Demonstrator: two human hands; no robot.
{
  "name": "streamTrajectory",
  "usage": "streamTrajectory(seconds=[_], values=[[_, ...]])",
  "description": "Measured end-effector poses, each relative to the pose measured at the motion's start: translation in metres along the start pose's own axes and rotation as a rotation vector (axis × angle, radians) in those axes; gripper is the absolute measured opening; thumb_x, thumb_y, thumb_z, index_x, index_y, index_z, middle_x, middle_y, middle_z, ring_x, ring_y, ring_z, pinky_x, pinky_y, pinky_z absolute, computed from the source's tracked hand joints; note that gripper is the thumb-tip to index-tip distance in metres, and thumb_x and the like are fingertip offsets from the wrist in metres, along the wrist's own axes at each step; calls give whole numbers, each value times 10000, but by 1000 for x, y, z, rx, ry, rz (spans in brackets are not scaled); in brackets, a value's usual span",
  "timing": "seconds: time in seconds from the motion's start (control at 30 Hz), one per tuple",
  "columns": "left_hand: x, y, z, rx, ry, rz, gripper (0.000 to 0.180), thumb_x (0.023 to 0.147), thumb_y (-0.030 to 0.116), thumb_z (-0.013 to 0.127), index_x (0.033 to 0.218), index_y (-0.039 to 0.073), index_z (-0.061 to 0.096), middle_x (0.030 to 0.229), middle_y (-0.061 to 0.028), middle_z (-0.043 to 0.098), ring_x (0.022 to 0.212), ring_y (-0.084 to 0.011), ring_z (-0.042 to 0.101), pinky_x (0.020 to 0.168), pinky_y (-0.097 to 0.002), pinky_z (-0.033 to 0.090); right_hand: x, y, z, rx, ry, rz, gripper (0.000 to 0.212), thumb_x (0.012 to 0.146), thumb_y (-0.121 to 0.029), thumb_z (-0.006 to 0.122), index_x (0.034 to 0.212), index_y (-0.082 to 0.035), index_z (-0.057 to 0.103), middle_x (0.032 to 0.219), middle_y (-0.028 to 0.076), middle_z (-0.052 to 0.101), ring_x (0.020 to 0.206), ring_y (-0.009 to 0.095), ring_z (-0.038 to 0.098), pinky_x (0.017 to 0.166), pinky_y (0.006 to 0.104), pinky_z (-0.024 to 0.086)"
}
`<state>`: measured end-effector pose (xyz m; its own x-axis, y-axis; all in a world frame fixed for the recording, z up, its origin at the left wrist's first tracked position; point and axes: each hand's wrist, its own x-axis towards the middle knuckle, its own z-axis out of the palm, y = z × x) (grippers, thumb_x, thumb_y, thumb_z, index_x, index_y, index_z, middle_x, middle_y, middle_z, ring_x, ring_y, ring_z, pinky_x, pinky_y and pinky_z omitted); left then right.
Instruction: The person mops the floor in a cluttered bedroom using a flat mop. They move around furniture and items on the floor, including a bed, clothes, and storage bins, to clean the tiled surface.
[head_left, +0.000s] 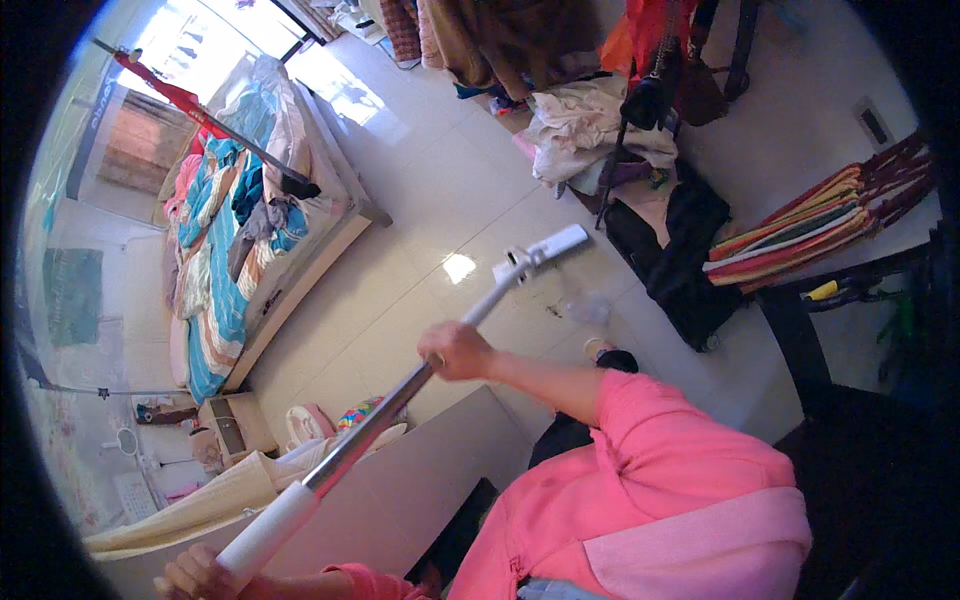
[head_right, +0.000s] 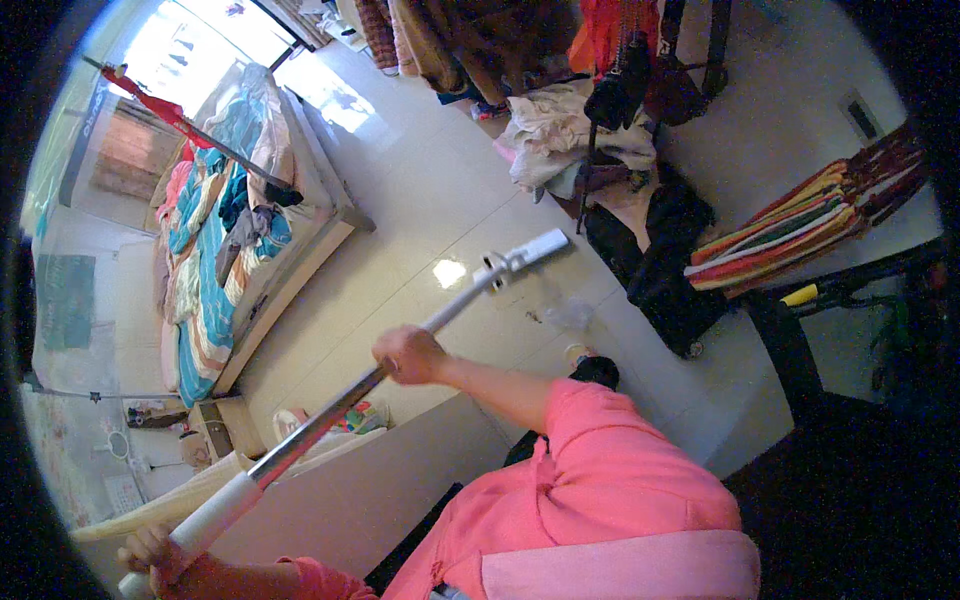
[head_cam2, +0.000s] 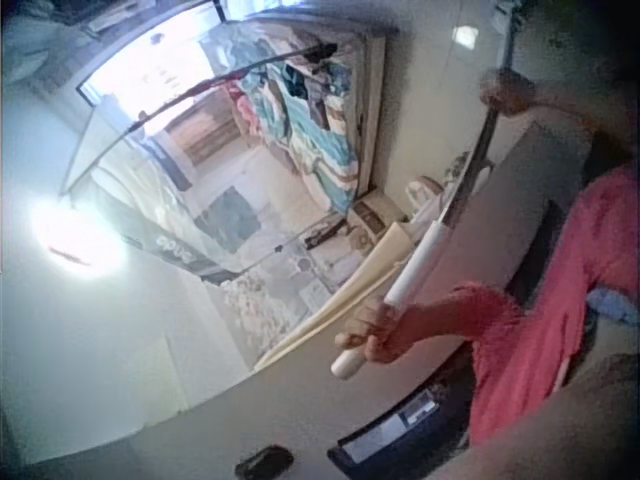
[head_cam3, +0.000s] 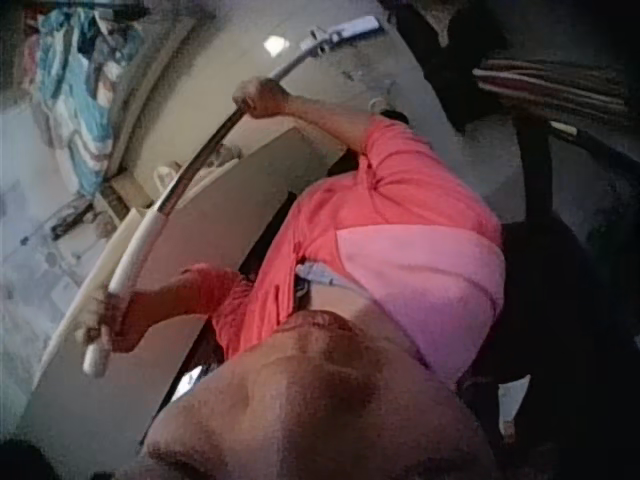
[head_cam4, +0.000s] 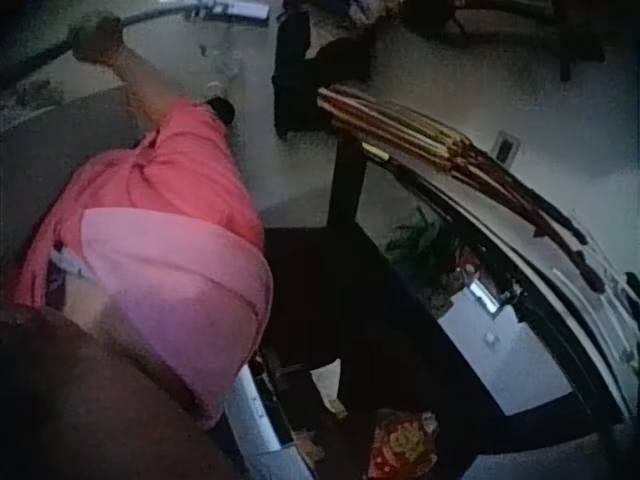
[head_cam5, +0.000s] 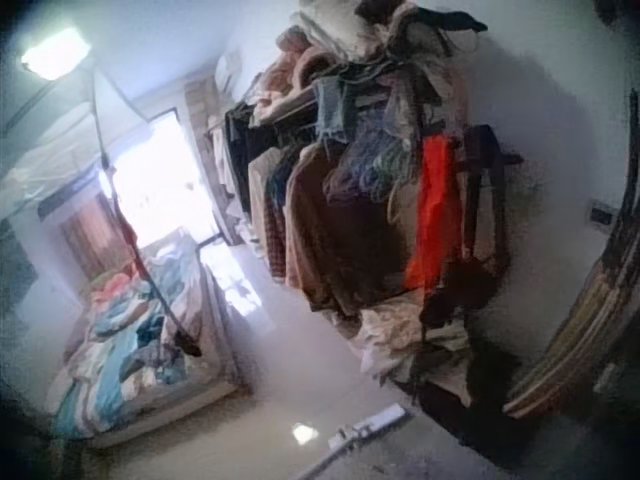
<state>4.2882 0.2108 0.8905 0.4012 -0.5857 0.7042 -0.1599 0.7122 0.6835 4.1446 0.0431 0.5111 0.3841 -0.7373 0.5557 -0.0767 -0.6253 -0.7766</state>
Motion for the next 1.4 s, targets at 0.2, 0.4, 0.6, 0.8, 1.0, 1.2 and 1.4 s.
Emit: streamTrajectory(seconds=[0.2,0.4,0.6,0.8,1.0,1.2,1.4], values=[[-64,-109,46,250,276,-150,206,741,22,567,867,79,414,710,-49,425,720,-179,480,811,-368,443,34,132,-33,-218,13,166,96,683,4,570,740,-61,529,759,136,565,780,345,569,683,435,453],[-62,-111,26,38,-22,-229,178,745,48,499,839,92,354,657,-48,373,627,-149,422,739,-344,404,19,123,-32,-268,128,185,129,680,-2,595,744,-78,512,758,112,560,793,327,567,713,428,447],[-41,-88,-8,-139,-228,-250,216,685,23,539,820,115,397,626,-12,375,543,-121,417,648,-290,386,-15,80,-20,-238,282,235,133,692,-16,573,763,-95,493,755,103,528,809,328,531,725,445,398],[-28,-54,-49,-186,-393,-215,258,640,45,565,762,143,359,635,8,345,551,-107,352,566,-282,328,-16,39,18,-175,391,233,159,645,19,554,740,-81,474,716,96,508,759,335,511,680,432,371],[-2,-10,-15,-570,-726,68,111,729,17,510,788,75,437,579,-10,404,452,-91,336,441,-268,327,-52,-33,56,-98,176,174,154,690,-76,607,816,-106,524,780,83,540,837,300,540,757,452,379],[9,10,-40,-399,-635,20,112,774,40,521,840,83,441,588,-10,444,477,-82,404,473,-254,353,-40,-41,44,-21,59,156,143,689,-80,626,769,-105,510,756,71,538,773,302,534,683,419,386],[-11,11,-95,-451,-711,-6,306,643,21,597,797,138,360,685,-3,397,608,-128,409,570,-288,357,25,8,77,120,-115,-37,190,643,-28,629,779,-86,510,779,104,562,787,325,553,685,415,428]])
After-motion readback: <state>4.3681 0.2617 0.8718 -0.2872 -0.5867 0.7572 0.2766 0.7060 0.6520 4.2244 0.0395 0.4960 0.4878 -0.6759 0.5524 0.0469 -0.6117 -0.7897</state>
